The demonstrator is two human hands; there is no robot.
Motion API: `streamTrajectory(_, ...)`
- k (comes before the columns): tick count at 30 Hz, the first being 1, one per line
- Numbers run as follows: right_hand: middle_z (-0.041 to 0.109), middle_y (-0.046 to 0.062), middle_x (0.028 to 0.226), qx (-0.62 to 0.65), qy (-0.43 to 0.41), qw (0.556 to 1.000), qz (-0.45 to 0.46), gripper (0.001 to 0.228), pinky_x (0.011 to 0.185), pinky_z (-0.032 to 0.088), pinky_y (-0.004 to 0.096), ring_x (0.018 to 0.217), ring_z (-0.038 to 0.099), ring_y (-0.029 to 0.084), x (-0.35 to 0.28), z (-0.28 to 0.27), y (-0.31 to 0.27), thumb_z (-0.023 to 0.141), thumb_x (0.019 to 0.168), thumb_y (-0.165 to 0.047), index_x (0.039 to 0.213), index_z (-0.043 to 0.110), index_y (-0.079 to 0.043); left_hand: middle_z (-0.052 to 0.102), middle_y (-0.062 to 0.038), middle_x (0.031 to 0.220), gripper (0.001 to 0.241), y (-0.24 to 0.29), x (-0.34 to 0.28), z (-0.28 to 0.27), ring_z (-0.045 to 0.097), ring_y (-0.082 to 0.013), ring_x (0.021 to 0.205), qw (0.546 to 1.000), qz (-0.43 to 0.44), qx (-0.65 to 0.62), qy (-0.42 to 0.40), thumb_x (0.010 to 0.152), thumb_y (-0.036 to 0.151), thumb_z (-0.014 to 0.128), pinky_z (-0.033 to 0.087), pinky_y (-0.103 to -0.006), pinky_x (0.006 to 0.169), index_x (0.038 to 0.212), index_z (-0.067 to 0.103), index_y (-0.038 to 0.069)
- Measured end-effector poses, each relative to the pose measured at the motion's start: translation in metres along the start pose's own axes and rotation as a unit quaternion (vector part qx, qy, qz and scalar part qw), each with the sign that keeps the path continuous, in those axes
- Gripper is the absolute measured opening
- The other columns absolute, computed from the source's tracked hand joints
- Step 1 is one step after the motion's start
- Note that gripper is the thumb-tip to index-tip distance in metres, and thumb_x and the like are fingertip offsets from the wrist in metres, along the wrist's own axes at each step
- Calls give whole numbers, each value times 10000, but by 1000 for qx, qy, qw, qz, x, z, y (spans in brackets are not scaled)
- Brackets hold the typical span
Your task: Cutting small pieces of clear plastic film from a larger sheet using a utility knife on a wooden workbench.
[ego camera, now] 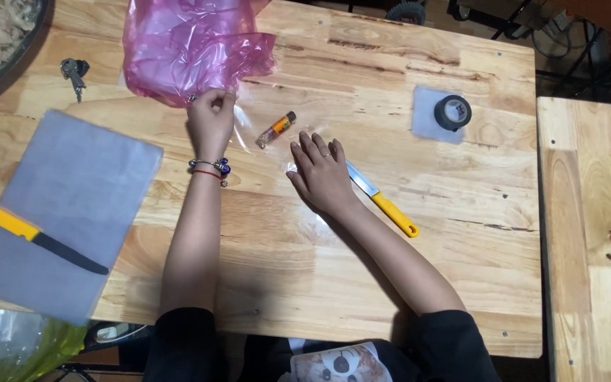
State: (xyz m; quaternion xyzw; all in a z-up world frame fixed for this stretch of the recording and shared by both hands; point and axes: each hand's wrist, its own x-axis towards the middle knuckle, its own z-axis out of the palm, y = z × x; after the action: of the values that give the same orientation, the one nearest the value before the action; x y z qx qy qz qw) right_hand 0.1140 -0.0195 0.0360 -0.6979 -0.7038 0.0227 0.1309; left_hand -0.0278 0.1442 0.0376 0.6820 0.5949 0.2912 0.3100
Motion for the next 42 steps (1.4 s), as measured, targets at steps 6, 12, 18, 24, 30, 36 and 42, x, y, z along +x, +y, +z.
streamTrajectory(6,326,197,1351,39,-27,999,18,588,989,221,504,1248,309,346,13,-7,-1,446,884,-383,1339,319,-34,604,55,602,165,35,-16,-10,553,-51,478,980,-28,-198,15,828,311,530,437,-174,492,790,643,196)
streamTrajectory(12,445,168,1204,-18,135,991,-11,372,734,397,444,1016,477,337,62,28,14,502,855,-376,1176,496,-187,585,-23,595,211,30,-6,-9,494,-62,465,926,96,-362,57,870,201,545,373,-171,396,740,611,48)
streamTrajectory(18,498,57,937,-26,157,987,9,181,638,366,427,847,472,272,84,34,31,555,790,-306,910,579,-172,476,14,597,245,45,-9,-43,438,-66,521,864,191,-450,120,899,282,479,354,-183,468,764,544,87)
streamTrajectory(24,475,105,1176,96,210,973,11,255,778,374,429,1074,462,286,78,10,20,474,902,-228,1123,537,-119,567,-6,710,251,57,-18,-61,558,-78,636,846,69,-528,-16,872,324,468,478,-164,528,850,568,95)
streamTrajectory(30,367,277,1310,886,-10,420,196,929,986,241,610,1163,397,456,27,-69,18,166,674,-684,1367,215,-67,622,-142,903,263,87,-54,-61,614,-153,632,827,77,-511,-221,915,189,455,472,-177,454,1142,488,61)
streamTrajectory(36,418,129,1293,751,41,642,151,517,895,392,342,1183,451,234,-44,-40,32,389,911,-325,1356,246,-104,602,-190,998,489,93,-115,-39,662,-257,754,747,109,-506,-418,872,11,444,581,-286,503,1329,290,90)
streamTrajectory(42,548,106,766,888,-146,401,173,651,576,475,257,567,548,141,-120,8,19,270,847,-602,1140,404,-36,583,-136,683,364,77,-169,-25,646,-253,636,629,-30,-579,-517,693,-126,476,466,-172,414,1042,491,-21)
